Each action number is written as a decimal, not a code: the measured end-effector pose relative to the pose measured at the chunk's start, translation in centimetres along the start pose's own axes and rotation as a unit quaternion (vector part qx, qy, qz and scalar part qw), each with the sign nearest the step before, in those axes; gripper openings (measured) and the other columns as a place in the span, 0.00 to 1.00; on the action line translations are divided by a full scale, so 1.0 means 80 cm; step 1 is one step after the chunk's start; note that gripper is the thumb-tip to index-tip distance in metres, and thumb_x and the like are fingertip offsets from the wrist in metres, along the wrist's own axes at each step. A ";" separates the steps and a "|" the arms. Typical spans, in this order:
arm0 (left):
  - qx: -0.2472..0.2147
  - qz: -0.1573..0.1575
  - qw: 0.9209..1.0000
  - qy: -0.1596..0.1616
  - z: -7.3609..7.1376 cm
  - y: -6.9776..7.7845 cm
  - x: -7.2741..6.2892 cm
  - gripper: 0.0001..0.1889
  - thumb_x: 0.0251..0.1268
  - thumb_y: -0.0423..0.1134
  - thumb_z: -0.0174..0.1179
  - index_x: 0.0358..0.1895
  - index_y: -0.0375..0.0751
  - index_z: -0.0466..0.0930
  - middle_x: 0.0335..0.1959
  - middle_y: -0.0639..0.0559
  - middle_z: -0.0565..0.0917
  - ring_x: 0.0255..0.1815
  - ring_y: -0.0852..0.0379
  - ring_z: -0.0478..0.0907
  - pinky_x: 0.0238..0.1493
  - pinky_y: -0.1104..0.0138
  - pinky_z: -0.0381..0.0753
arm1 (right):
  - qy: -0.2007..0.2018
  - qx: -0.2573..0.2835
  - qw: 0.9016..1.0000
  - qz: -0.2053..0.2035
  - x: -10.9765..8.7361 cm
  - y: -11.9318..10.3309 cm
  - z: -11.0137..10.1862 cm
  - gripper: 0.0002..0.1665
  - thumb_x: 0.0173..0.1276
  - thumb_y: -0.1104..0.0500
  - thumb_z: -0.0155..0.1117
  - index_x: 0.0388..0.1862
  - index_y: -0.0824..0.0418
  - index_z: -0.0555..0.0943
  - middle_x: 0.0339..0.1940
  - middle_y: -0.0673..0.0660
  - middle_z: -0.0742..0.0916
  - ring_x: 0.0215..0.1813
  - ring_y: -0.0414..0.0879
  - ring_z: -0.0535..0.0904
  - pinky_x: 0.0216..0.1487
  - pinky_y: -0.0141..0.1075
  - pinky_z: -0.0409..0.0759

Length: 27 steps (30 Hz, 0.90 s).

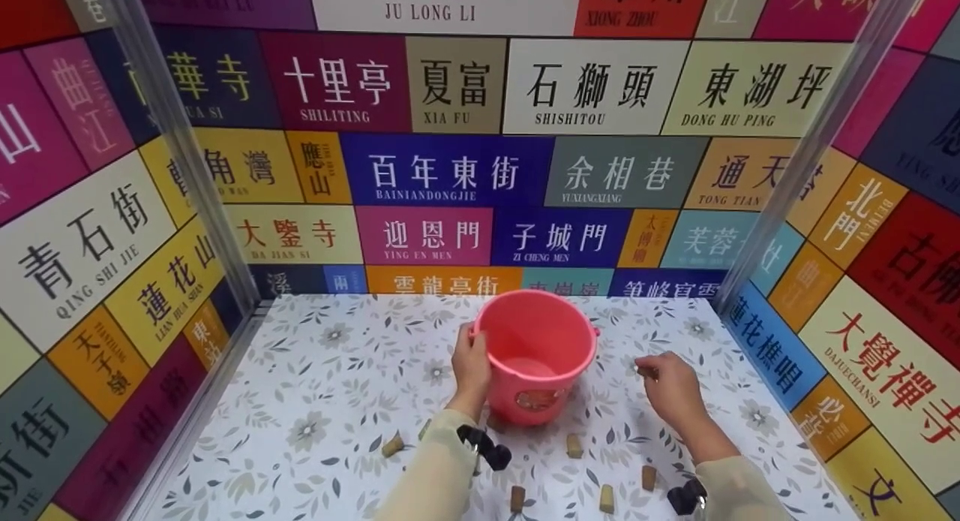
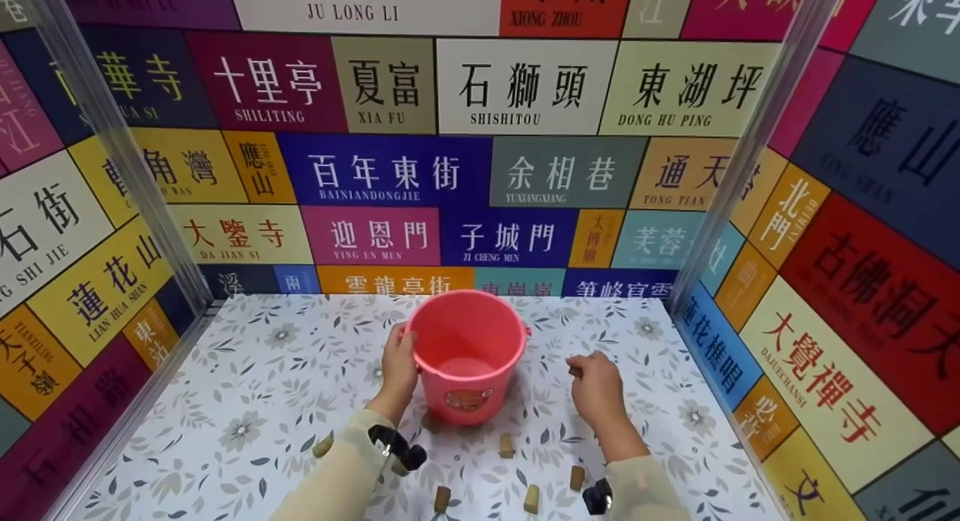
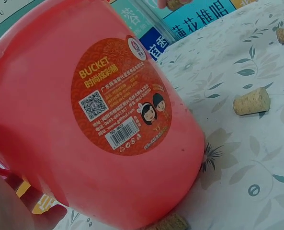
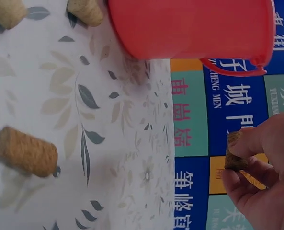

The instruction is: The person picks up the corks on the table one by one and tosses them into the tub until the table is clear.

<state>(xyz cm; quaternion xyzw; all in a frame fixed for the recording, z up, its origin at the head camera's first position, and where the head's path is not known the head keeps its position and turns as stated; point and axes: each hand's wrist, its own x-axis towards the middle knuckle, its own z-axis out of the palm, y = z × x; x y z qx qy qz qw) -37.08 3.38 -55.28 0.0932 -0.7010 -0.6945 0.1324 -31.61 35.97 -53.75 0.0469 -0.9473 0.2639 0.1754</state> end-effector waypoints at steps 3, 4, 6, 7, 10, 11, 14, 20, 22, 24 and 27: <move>-0.007 -0.003 1.000 0.004 0.001 -0.001 0.000 0.12 0.77 0.41 0.50 0.53 0.43 0.81 0.47 0.34 0.84 0.44 0.47 0.81 0.44 0.64 0.78 | 0.010 -0.015 1.000 -0.025 0.011 -0.008 -0.001 0.14 0.67 0.72 0.65 0.50 0.69 0.90 0.40 0.65 0.87 0.45 0.63 0.84 0.53 0.60 0.81; -0.007 -0.003 1.000 0.005 0.002 -0.001 0.000 0.12 0.77 0.41 0.50 0.53 0.43 0.81 0.47 0.35 0.84 0.44 0.47 0.81 0.44 0.65 0.77 | 0.017 -0.018 0.999 -0.033 0.014 -0.010 -0.002 0.14 0.66 0.72 0.66 0.49 0.69 0.90 0.40 0.66 0.87 0.45 0.64 0.84 0.53 0.61 0.81; -0.004 0.000 1.000 0.007 0.003 0.000 0.001 0.12 0.76 0.41 0.51 0.53 0.43 0.81 0.45 0.35 0.83 0.43 0.48 0.80 0.43 0.65 0.77 | 0.032 -0.023 0.998 -0.047 0.022 -0.015 -0.003 0.14 0.65 0.73 0.66 0.48 0.69 0.90 0.38 0.66 0.87 0.44 0.64 0.84 0.52 0.61 0.81; -0.004 0.001 1.000 0.007 0.003 0.000 0.001 0.12 0.76 0.41 0.51 0.53 0.43 0.81 0.44 0.35 0.83 0.42 0.49 0.80 0.42 0.65 0.77 | 0.040 -0.026 0.997 -0.053 0.025 -0.017 -0.004 0.13 0.65 0.73 0.66 0.47 0.69 0.90 0.38 0.66 0.87 0.43 0.64 0.84 0.51 0.61 0.81; -0.002 0.000 1.000 0.009 0.004 0.001 0.001 0.13 0.76 0.41 0.51 0.53 0.43 0.81 0.43 0.35 0.83 0.39 0.54 0.78 0.42 0.66 0.76 | 0.052 -0.033 0.996 -0.067 0.033 -0.023 -0.006 0.13 0.66 0.73 0.65 0.47 0.69 0.90 0.36 0.65 0.87 0.42 0.64 0.84 0.50 0.60 0.81; -0.003 -0.003 1.000 0.008 0.004 0.001 0.001 0.13 0.76 0.41 0.51 0.53 0.43 0.81 0.43 0.36 0.83 0.39 0.54 0.77 0.41 0.66 0.76 | 0.052 -0.033 0.996 -0.069 0.035 -0.025 -0.006 0.13 0.66 0.73 0.65 0.47 0.69 0.90 0.36 0.65 0.86 0.42 0.64 0.84 0.49 0.60 0.81; -0.008 -0.013 1.000 0.003 0.003 0.000 -0.001 0.13 0.77 0.42 0.50 0.54 0.44 0.81 0.44 0.36 0.82 0.40 0.54 0.78 0.41 0.66 0.76 | 0.051 -0.030 0.996 -0.066 0.039 -0.030 -0.009 0.14 0.67 0.72 0.65 0.49 0.69 0.90 0.37 0.66 0.86 0.42 0.65 0.84 0.49 0.61 0.81; -0.009 -0.018 1.000 -0.008 0.003 -0.001 -0.002 0.13 0.79 0.42 0.50 0.55 0.44 0.81 0.45 0.38 0.82 0.43 0.50 0.79 0.42 0.66 0.76 | 0.050 -0.021 0.998 -0.041 0.048 -0.040 -0.015 0.14 0.70 0.70 0.65 0.52 0.68 0.89 0.40 0.66 0.85 0.44 0.64 0.84 0.50 0.60 0.81; -0.006 -0.015 1.000 -0.006 0.003 0.000 -0.001 0.13 0.79 0.41 0.50 0.55 0.44 0.81 0.45 0.38 0.82 0.42 0.52 0.78 0.42 0.66 0.76 | 0.049 -0.017 0.998 -0.039 0.051 -0.044 -0.016 0.14 0.71 0.69 0.65 0.53 0.68 0.89 0.40 0.66 0.85 0.44 0.63 0.83 0.50 0.59 0.81; -0.002 -0.012 1.000 -0.005 0.003 0.000 -0.001 0.13 0.79 0.41 0.49 0.55 0.43 0.81 0.42 0.39 0.81 0.41 0.53 0.77 0.42 0.66 0.75 | 0.049 -0.010 0.998 -0.039 0.054 -0.046 -0.017 0.14 0.71 0.69 0.65 0.53 0.68 0.89 0.40 0.65 0.86 0.44 0.63 0.84 0.50 0.59 0.81; 0.000 -0.009 1.000 -0.006 0.003 -0.001 -0.002 0.13 0.79 0.41 0.49 0.54 0.43 0.81 0.41 0.40 0.81 0.40 0.54 0.77 0.42 0.66 0.75 | 0.046 -0.002 0.998 -0.035 0.057 -0.050 -0.018 0.15 0.72 0.69 0.64 0.54 0.68 0.89 0.40 0.65 0.86 0.44 0.62 0.84 0.50 0.58 0.82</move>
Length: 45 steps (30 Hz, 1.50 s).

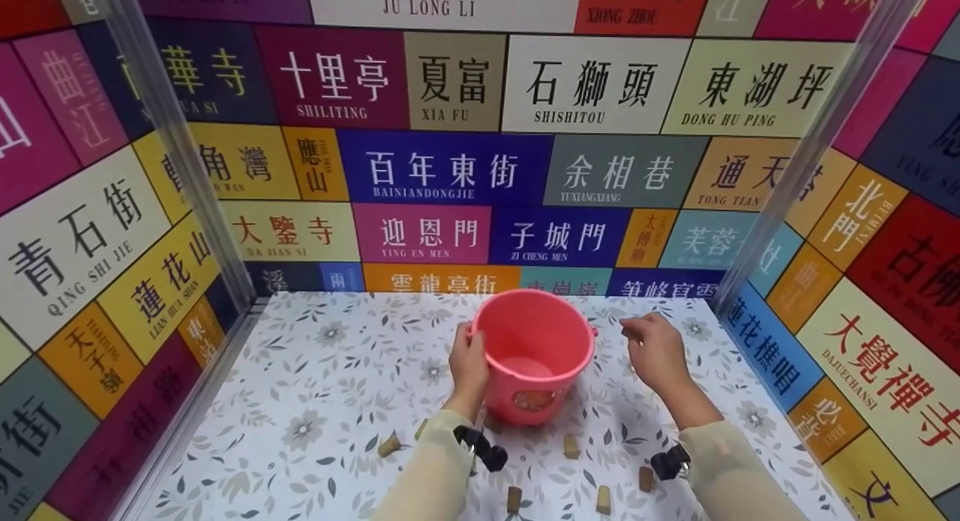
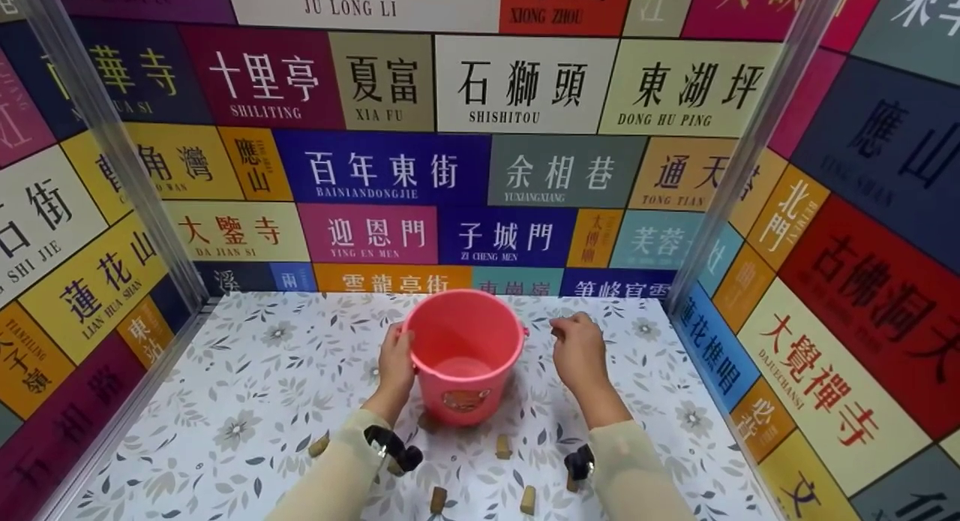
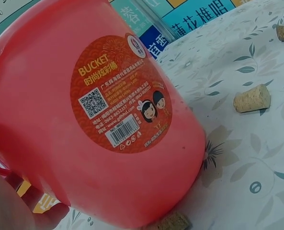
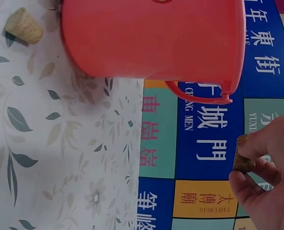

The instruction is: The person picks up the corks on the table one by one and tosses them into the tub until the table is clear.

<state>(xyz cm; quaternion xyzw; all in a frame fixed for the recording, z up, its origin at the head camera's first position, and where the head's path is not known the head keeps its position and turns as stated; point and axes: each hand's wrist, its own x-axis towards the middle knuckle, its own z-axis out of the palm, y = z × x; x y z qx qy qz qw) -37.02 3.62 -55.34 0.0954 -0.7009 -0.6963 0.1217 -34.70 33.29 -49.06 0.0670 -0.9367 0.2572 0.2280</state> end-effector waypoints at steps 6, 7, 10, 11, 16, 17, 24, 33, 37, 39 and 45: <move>-0.002 -0.003 1.000 -0.003 0.001 -0.003 -0.001 0.13 0.78 0.42 0.49 0.54 0.44 0.81 0.45 0.37 0.82 0.41 0.54 0.78 0.42 0.66 0.76 | -0.003 0.014 1.000 0.015 0.005 -0.009 -0.002 0.16 0.73 0.69 0.63 0.55 0.66 0.89 0.41 0.64 0.85 0.46 0.61 0.84 0.52 0.58 0.83; -0.001 -0.002 1.000 -0.001 0.001 -0.004 -0.001 0.13 0.78 0.42 0.49 0.54 0.44 0.81 0.44 0.37 0.82 0.40 0.54 0.78 0.42 0.66 0.76 | -0.001 0.018 1.000 0.015 0.006 -0.012 -0.002 0.16 0.72 0.69 0.63 0.55 0.66 0.89 0.41 0.64 0.85 0.46 0.61 0.84 0.53 0.58 0.83; -0.004 0.001 1.000 0.001 0.001 -0.004 -0.001 0.13 0.78 0.42 0.50 0.54 0.43 0.80 0.44 0.36 0.82 0.41 0.53 0.78 0.42 0.66 0.76 | 0.003 0.027 1.000 0.015 0.011 -0.020 -0.002 0.15 0.73 0.68 0.63 0.55 0.67 0.89 0.41 0.64 0.85 0.47 0.61 0.84 0.53 0.57 0.83; -0.006 0.001 1.000 0.002 0.001 -0.004 -0.001 0.13 0.78 0.42 0.50 0.54 0.43 0.80 0.43 0.36 0.82 0.41 0.52 0.79 0.42 0.66 0.76 | 0.002 0.029 0.999 0.016 0.013 -0.023 -0.002 0.15 0.73 0.68 0.63 0.55 0.67 0.89 0.42 0.64 0.85 0.47 0.61 0.84 0.53 0.57 0.83; -0.019 -0.004 1.000 0.001 0.000 0.000 -0.001 0.14 0.79 0.42 0.50 0.56 0.41 0.80 0.43 0.37 0.81 0.46 0.46 0.80 0.44 0.65 0.76 | -0.004 0.038 0.999 0.026 0.025 -0.039 -0.001 0.15 0.75 0.67 0.63 0.56 0.66 0.89 0.43 0.63 0.85 0.49 0.59 0.83 0.55 0.56 0.84; -0.019 -0.006 1.000 0.000 -0.001 0.000 -0.001 0.14 0.79 0.42 0.50 0.56 0.41 0.80 0.43 0.37 0.81 0.46 0.45 0.80 0.44 0.65 0.76 | -0.004 0.040 0.999 0.026 0.027 -0.042 0.000 0.15 0.75 0.67 0.63 0.56 0.66 0.89 0.43 0.63 0.85 0.49 0.59 0.83 0.55 0.56 0.84; -0.015 -0.012 1.000 -0.004 -0.002 0.001 0.000 0.14 0.79 0.43 0.49 0.56 0.43 0.80 0.47 0.38 0.83 0.49 0.44 0.81 0.45 0.65 0.77 | -0.002 0.050 0.999 0.019 0.036 -0.061 0.004 0.14 0.75 0.66 0.65 0.56 0.65 0.89 0.42 0.63 0.85 0.48 0.60 0.83 0.53 0.55 0.85; -0.016 -0.009 1.000 0.000 0.001 0.001 -0.003 0.14 0.79 0.42 0.49 0.55 0.41 0.79 0.48 0.36 0.82 0.51 0.42 0.80 0.47 0.64 0.77 | -0.027 0.060 0.997 0.030 0.033 -0.078 0.022 0.17 0.73 0.68 0.63 0.57 0.64 0.89 0.43 0.61 0.84 0.50 0.58 0.83 0.55 0.53 0.86; -0.011 -0.002 1.000 0.005 0.000 -0.002 0.000 0.14 0.78 0.41 0.49 0.55 0.41 0.79 0.43 0.40 0.82 0.46 0.48 0.80 0.45 0.64 0.77 | -0.032 0.064 0.997 0.029 0.032 -0.088 0.030 0.17 0.73 0.68 0.64 0.57 0.63 0.89 0.43 0.61 0.85 0.49 0.57 0.83 0.55 0.53 0.86; -0.007 0.006 1.000 0.012 0.000 -0.003 0.000 0.13 0.77 0.41 0.50 0.54 0.40 0.80 0.41 0.39 0.82 0.42 0.50 0.79 0.44 0.65 0.76 | -0.028 0.064 0.997 0.023 0.032 -0.092 0.034 0.16 0.73 0.67 0.65 0.56 0.62 0.90 0.43 0.61 0.85 0.47 0.56 0.83 0.52 0.52 0.85; -0.002 0.016 1.000 0.019 0.001 -0.001 -0.001 0.13 0.76 0.40 0.51 0.54 0.41 0.82 0.39 0.42 0.82 0.40 0.54 0.77 0.45 0.64 0.76 | -0.012 0.073 0.997 -0.006 0.033 -0.104 0.044 0.12 0.71 0.67 0.69 0.51 0.62 0.92 0.40 0.60 0.85 0.43 0.54 0.83 0.47 0.48 0.83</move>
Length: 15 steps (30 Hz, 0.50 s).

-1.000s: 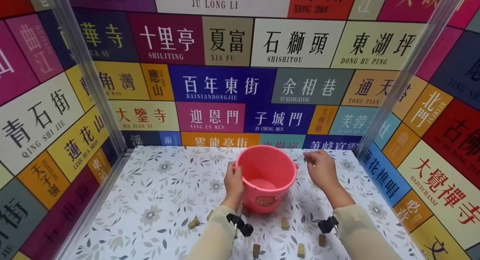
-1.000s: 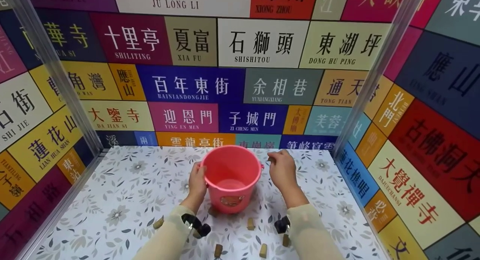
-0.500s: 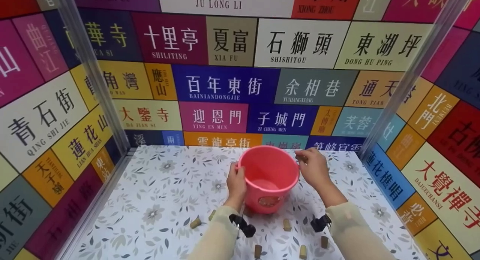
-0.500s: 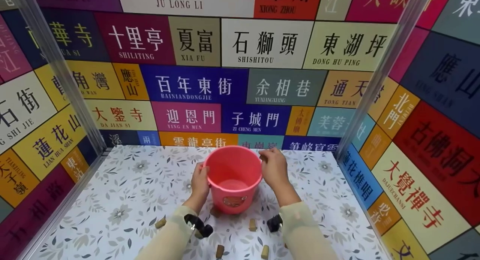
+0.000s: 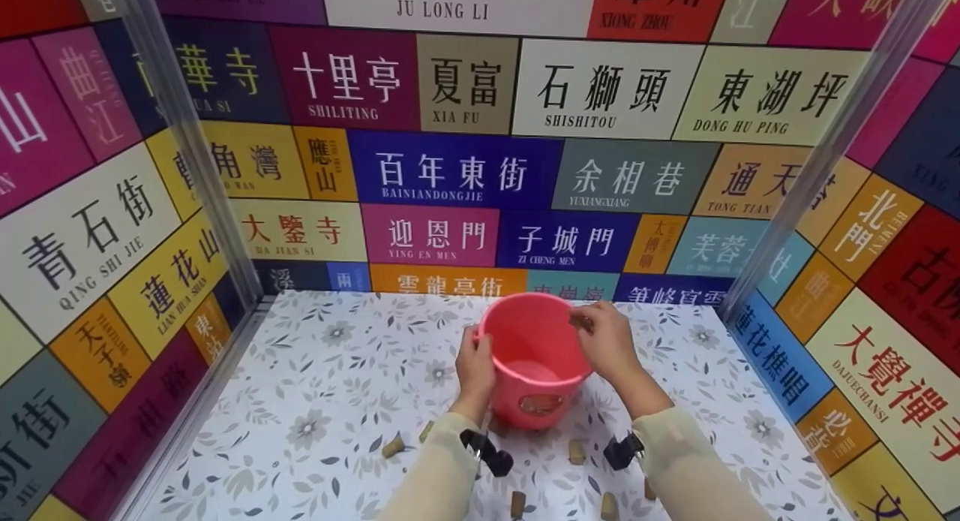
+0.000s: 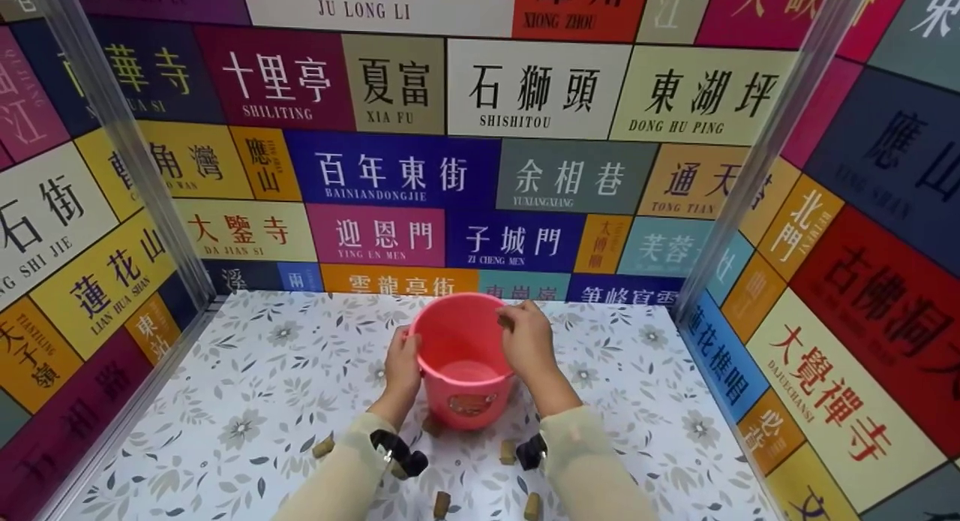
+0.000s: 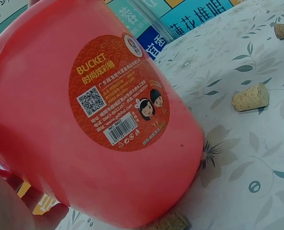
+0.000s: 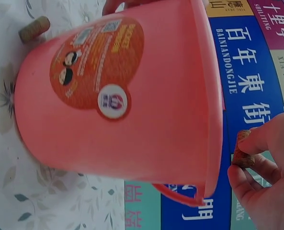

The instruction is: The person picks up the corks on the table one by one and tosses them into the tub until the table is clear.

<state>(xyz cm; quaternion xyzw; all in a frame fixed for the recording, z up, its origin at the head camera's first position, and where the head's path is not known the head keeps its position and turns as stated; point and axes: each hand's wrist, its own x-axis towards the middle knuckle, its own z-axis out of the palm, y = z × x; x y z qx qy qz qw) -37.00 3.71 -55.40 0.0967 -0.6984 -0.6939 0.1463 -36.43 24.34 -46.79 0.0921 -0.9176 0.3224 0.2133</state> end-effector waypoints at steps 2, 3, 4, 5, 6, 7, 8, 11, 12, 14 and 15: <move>0.001 -0.001 1.000 -0.001 0.000 0.001 0.000 0.13 0.76 0.40 0.52 0.54 0.42 0.82 0.38 0.44 0.82 0.41 0.54 0.78 0.46 0.63 0.76 | 0.002 0.005 1.000 -0.007 0.001 -0.003 0.004 0.12 0.70 0.68 0.69 0.50 0.63 0.92 0.39 0.60 0.85 0.42 0.54 0.84 0.47 0.47 0.84; 0.001 -0.001 1.000 -0.002 0.000 0.001 0.000 0.13 0.76 0.41 0.52 0.54 0.42 0.82 0.38 0.45 0.82 0.42 0.54 0.78 0.47 0.63 0.76 | 0.003 0.006 1.000 -0.009 0.001 -0.004 0.005 0.13 0.69 0.69 0.69 0.50 0.63 0.92 0.39 0.60 0.85 0.42 0.54 0.84 0.47 0.47 0.84; 0.002 -0.003 1.000 -0.003 0.000 0.001 -0.001 0.13 0.77 0.41 0.52 0.55 0.42 0.82 0.40 0.44 0.83 0.43 0.53 0.78 0.47 0.63 0.77 | 0.004 0.007 1.000 -0.011 0.001 -0.005 0.006 0.13 0.69 0.69 0.69 0.50 0.64 0.92 0.39 0.60 0.85 0.42 0.54 0.84 0.47 0.47 0.84; 0.003 -0.003 1.000 -0.005 0.000 0.001 -0.001 0.13 0.77 0.41 0.51 0.55 0.42 0.82 0.40 0.43 0.83 0.43 0.53 0.78 0.47 0.63 0.77 | 0.004 0.008 1.000 -0.011 0.002 -0.006 0.007 0.14 0.69 0.70 0.69 0.50 0.63 0.92 0.40 0.60 0.85 0.43 0.54 0.84 0.47 0.48 0.85; 0.002 -0.004 1.000 -0.007 0.000 0.002 -0.001 0.14 0.77 0.41 0.51 0.55 0.42 0.81 0.41 0.41 0.83 0.43 0.53 0.78 0.47 0.63 0.77 | 0.004 0.009 1.000 -0.011 0.002 -0.008 0.008 0.14 0.69 0.70 0.69 0.50 0.63 0.92 0.40 0.60 0.85 0.43 0.54 0.85 0.48 0.48 0.85; 0.001 -0.006 1.000 -0.010 0.000 0.002 -0.001 0.14 0.77 0.41 0.51 0.55 0.41 0.81 0.43 0.40 0.83 0.43 0.53 0.78 0.46 0.63 0.77 | 0.003 0.008 1.000 -0.010 0.002 -0.009 0.009 0.14 0.69 0.69 0.69 0.50 0.63 0.92 0.40 0.60 0.86 0.44 0.55 0.85 0.48 0.48 0.85; 0.000 -0.007 1.000 -0.011 0.000 0.002 -0.002 0.14 0.77 0.41 0.51 0.55 0.41 0.81 0.44 0.38 0.83 0.43 0.53 0.78 0.46 0.64 0.77 | 0.001 0.010 1.000 -0.010 0.002 -0.010 0.010 0.14 0.69 0.69 0.69 0.51 0.62 0.92 0.40 0.60 0.86 0.44 0.55 0.85 0.48 0.48 0.85; -0.003 -0.011 1.000 -0.011 0.001 0.002 -0.002 0.13 0.77 0.41 0.50 0.54 0.40 0.80 0.45 0.35 0.83 0.43 0.53 0.79 0.45 0.64 0.77 | -0.006 0.014 1.000 -0.011 0.003 -0.014 0.015 0.13 0.70 0.69 0.69 0.51 0.62 0.92 0.41 0.60 0.86 0.45 0.55 0.85 0.50 0.49 0.86; -0.006 -0.013 1.000 -0.011 0.000 0.002 -0.002 0.13 0.77 0.41 0.51 0.54 0.41 0.80 0.45 0.35 0.83 0.43 0.52 0.79 0.45 0.65 0.77 | -0.006 0.014 1.000 -0.014 0.003 -0.015 0.017 0.13 0.70 0.69 0.69 0.51 0.62 0.92 0.41 0.60 0.86 0.45 0.55 0.85 0.50 0.49 0.86; -0.011 -0.015 1.000 -0.011 -0.001 0.002 -0.002 0.13 0.77 0.41 0.51 0.54 0.41 0.81 0.46 0.35 0.83 0.44 0.50 0.80 0.46 0.64 0.78 | -0.005 0.016 1.000 -0.020 0.003 -0.017 0.021 0.13 0.69 0.69 0.70 0.51 0.63 0.92 0.40 0.60 0.86 0.45 0.56 0.85 0.50 0.50 0.86; -0.012 -0.017 1.000 -0.011 -0.001 0.003 -0.002 0.13 0.78 0.41 0.51 0.55 0.42 0.81 0.46 0.36 0.83 0.45 0.50 0.80 0.47 0.64 0.78 | -0.004 0.017 1.000 -0.022 0.003 -0.018 0.023 0.13 0.69 0.69 0.70 0.50 0.63 0.92 0.40 0.60 0.86 0.45 0.56 0.86 0.50 0.50 0.86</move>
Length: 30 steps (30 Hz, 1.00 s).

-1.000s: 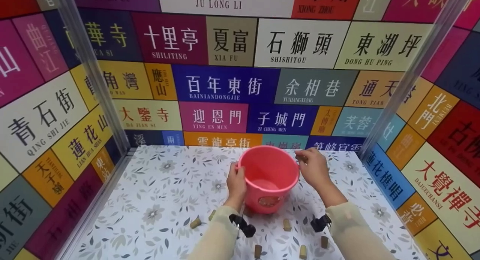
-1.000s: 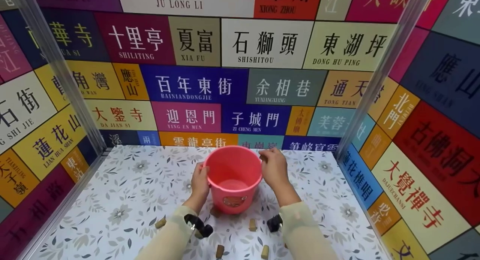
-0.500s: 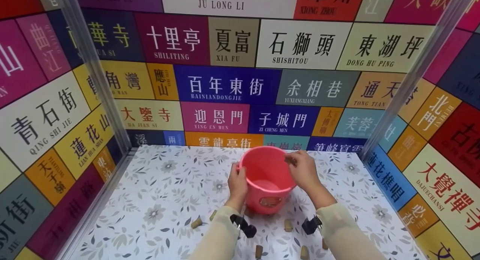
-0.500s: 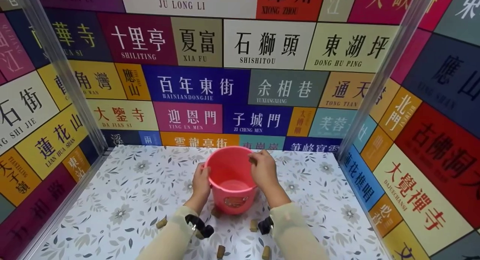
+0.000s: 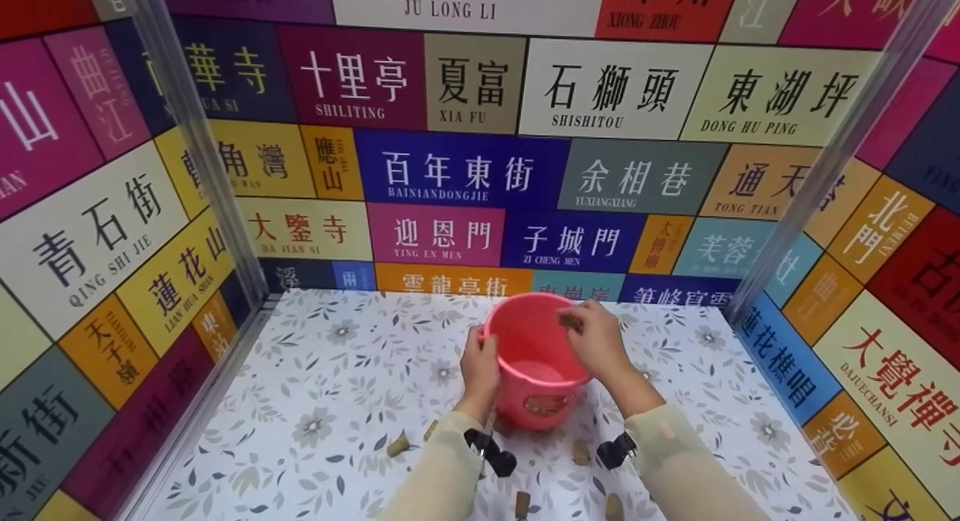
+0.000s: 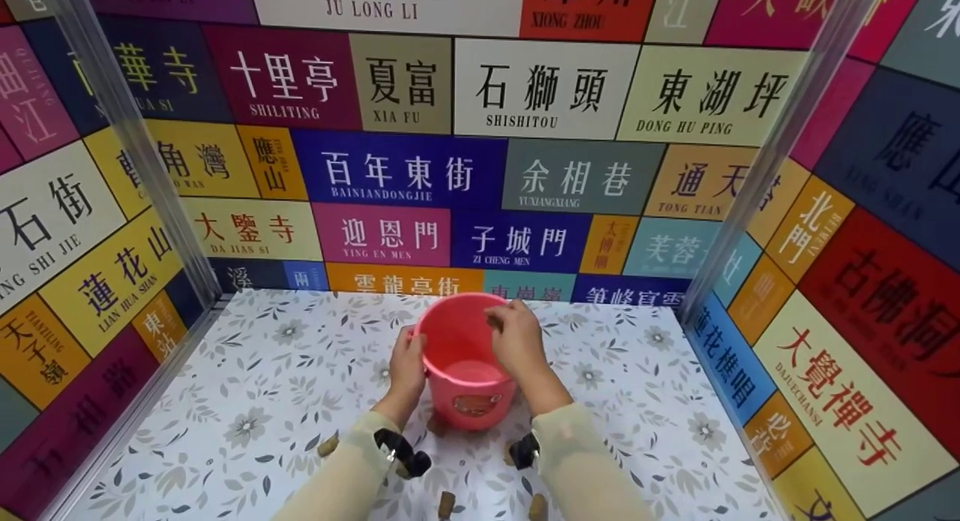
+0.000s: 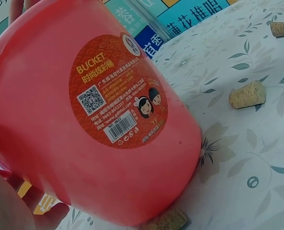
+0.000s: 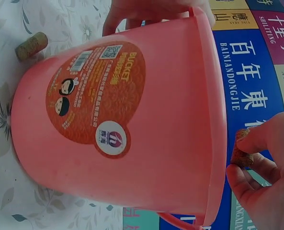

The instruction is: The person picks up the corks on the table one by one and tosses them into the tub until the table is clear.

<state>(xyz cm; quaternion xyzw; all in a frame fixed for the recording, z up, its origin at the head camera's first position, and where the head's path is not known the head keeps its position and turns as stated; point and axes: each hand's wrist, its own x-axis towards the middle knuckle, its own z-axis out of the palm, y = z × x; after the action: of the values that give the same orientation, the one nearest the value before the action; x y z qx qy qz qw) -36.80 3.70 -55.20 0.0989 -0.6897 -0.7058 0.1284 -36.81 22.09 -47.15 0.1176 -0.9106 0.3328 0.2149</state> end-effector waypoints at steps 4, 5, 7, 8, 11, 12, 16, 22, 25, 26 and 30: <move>0.004 -0.001 1.000 0.001 0.001 0.000 -0.001 0.13 0.78 0.41 0.51 0.55 0.43 0.81 0.44 0.40 0.84 0.45 0.51 0.80 0.47 0.64 0.78 | -0.011 0.006 1.000 0.001 -0.001 -0.002 0.005 0.13 0.68 0.69 0.70 0.50 0.63 0.92 0.40 0.59 0.86 0.46 0.55 0.87 0.52 0.49 0.87; 0.008 0.000 1.000 0.003 0.002 -0.001 -0.001 0.13 0.78 0.41 0.51 0.55 0.42 0.81 0.43 0.42 0.83 0.45 0.52 0.80 0.47 0.64 0.78 | -0.015 0.007 1.000 0.001 -0.001 -0.003 0.006 0.14 0.68 0.70 0.70 0.50 0.63 0.92 0.40 0.59 0.86 0.47 0.55 0.88 0.53 0.49 0.88; 0.016 0.006 1.000 0.009 0.002 -0.002 -0.001 0.12 0.77 0.40 0.52 0.53 0.42 0.81 0.40 0.45 0.83 0.43 0.54 0.79 0.45 0.64 0.77 | -0.023 0.008 1.000 -0.001 -0.002 -0.005 0.008 0.14 0.68 0.71 0.69 0.51 0.63 0.91 0.42 0.60 0.87 0.48 0.55 0.88 0.54 0.49 0.88; 0.019 0.008 1.000 0.010 0.002 -0.003 -0.001 0.12 0.77 0.40 0.52 0.52 0.42 0.81 0.38 0.47 0.82 0.41 0.54 0.78 0.45 0.65 0.77 | -0.024 0.006 1.000 -0.004 -0.002 -0.006 0.009 0.14 0.68 0.71 0.69 0.51 0.63 0.91 0.42 0.60 0.87 0.48 0.55 0.88 0.54 0.49 0.87; 0.023 0.015 1.000 0.013 0.003 -0.004 -0.001 0.11 0.75 0.39 0.52 0.51 0.41 0.81 0.35 0.50 0.80 0.38 0.56 0.76 0.42 0.65 0.75 | -0.019 0.000 1.000 -0.009 -0.001 -0.007 0.010 0.14 0.68 0.70 0.69 0.50 0.63 0.91 0.43 0.60 0.88 0.49 0.55 0.88 0.55 0.49 0.87; 0.024 0.016 0.999 0.014 0.002 -0.004 0.000 0.11 0.75 0.39 0.52 0.51 0.42 0.81 0.34 0.50 0.79 0.38 0.56 0.76 0.42 0.66 0.74 | -0.017 -0.001 1.000 -0.010 0.000 -0.008 0.010 0.14 0.68 0.70 0.69 0.50 0.63 0.92 0.42 0.60 0.88 0.48 0.56 0.88 0.55 0.49 0.87; 0.016 0.014 1.000 0.012 0.002 -0.002 0.001 0.12 0.75 0.39 0.52 0.52 0.42 0.82 0.34 0.51 0.79 0.38 0.56 0.76 0.42 0.66 0.74 | -0.017 0.002 1.000 -0.005 0.002 -0.010 0.009 0.15 0.67 0.71 0.69 0.51 0.63 0.91 0.43 0.61 0.87 0.49 0.57 0.87 0.56 0.50 0.86; 0.003 0.009 1.000 0.001 0.001 0.001 0.002 0.12 0.76 0.39 0.51 0.54 0.41 0.81 0.40 0.44 0.82 0.41 0.55 0.78 0.44 0.65 0.77 | -0.023 -0.003 1.000 -0.001 0.003 -0.011 0.006 0.23 0.59 0.75 0.65 0.52 0.61 0.91 0.45 0.62 0.87 0.41 0.54 0.83 0.47 0.46 0.84; 0.003 0.005 1.000 -0.003 0.001 0.002 0.002 0.13 0.77 0.40 0.51 0.55 0.41 0.81 0.44 0.39 0.83 0.43 0.54 0.78 0.45 0.65 0.77 | -0.020 -0.005 1.000 -0.006 0.003 -0.010 0.005 0.24 0.58 0.74 0.65 0.52 0.61 0.91 0.46 0.62 0.87 0.39 0.52 0.80 0.44 0.43 0.81; 0.002 0.003 1.000 -0.003 0.001 0.002 0.002 0.14 0.77 0.40 0.51 0.56 0.41 0.81 0.45 0.38 0.83 0.44 0.54 0.78 0.46 0.65 0.77 | -0.019 -0.006 1.000 -0.007 0.003 -0.010 0.005 0.24 0.58 0.74 0.65 0.52 0.61 0.91 0.46 0.62 0.87 0.39 0.52 0.80 0.43 0.43 0.80; 0.005 0.005 1.000 0.001 -0.001 0.002 0.000 0.13 0.76 0.40 0.51 0.54 0.41 0.81 0.41 0.42 0.82 0.43 0.54 0.78 0.45 0.65 0.76 | -0.022 -0.007 1.000 -0.005 0.000 -0.007 0.003 0.22 0.60 0.74 0.66 0.52 0.61 0.91 0.47 0.63 0.88 0.39 0.53 0.80 0.44 0.44 0.79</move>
<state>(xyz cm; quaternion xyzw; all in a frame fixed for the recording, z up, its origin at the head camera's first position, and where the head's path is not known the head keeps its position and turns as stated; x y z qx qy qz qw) -36.80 3.61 -55.08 0.0969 -0.6932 -0.7018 0.1325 -36.70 21.50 -47.03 0.1279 -0.9168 0.3229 0.1972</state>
